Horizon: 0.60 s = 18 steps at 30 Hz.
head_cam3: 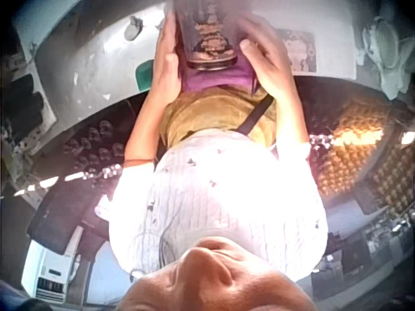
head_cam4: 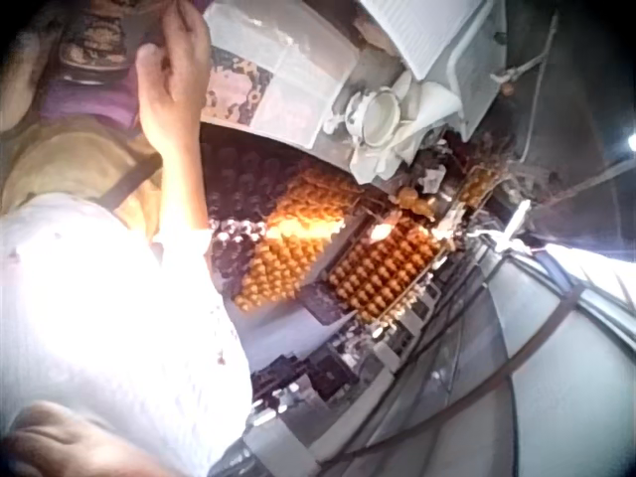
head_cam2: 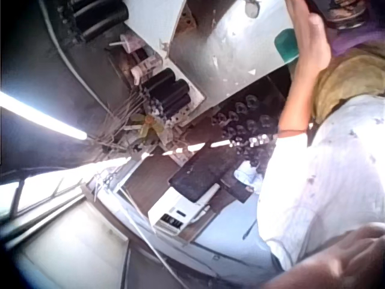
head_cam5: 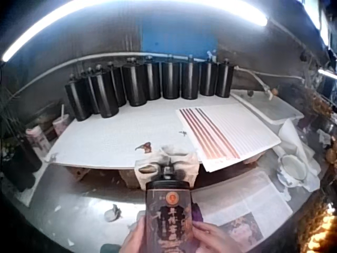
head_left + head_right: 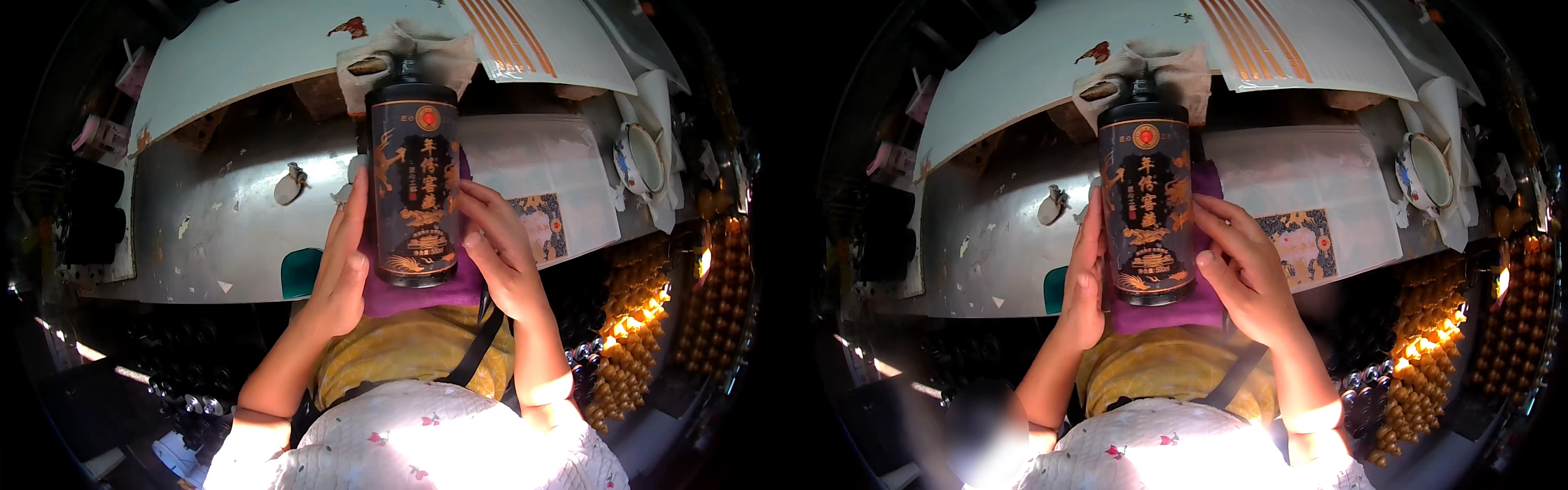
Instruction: The person applies a printed label to a cylindrical container, smoothing it with a blue tool. They then apply a thin orange strip around the container's rim, smoothing it with the same tool. The process is repeated for a second container.
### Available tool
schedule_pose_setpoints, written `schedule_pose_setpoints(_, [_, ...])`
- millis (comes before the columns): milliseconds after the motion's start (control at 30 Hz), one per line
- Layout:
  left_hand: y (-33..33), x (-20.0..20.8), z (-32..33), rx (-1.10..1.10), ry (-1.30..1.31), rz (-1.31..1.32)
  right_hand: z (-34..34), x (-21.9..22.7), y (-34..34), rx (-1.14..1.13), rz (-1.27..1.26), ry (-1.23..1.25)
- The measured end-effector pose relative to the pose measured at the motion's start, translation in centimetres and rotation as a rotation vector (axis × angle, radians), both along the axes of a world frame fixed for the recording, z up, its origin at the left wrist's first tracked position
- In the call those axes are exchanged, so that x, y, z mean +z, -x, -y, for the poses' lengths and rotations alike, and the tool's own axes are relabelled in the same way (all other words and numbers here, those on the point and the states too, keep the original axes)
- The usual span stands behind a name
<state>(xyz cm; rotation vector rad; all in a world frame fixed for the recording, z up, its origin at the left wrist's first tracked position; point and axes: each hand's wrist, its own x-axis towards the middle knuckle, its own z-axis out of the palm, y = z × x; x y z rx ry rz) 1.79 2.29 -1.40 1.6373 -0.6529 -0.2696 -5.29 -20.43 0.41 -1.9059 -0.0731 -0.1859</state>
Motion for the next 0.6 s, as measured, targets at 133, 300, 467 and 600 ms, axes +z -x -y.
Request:
schedule_pose_setpoints(133, [0.28,-0.25,0.43,0.03,0.012,0.012,-0.43,-0.61,-0.11,0.005,-0.007,-0.059])
schedule_pose_setpoints(300, [0.4,0.4,0.44,0.055,-0.049,0.069,-0.61,-0.3,-0.13,0.0,-0.033,-0.09])
schedule_pose_setpoints(467, [0.35,0.24,0.29,0.049,-0.048,0.074,-0.73,-0.43,0.02,-0.007,-0.023,-0.074])
schedule_pose_setpoints(600, [0.4,0.34,0.61,0.083,-0.006,0.082,-0.64,0.04,-0.12,-0.01,-0.04,-0.016])
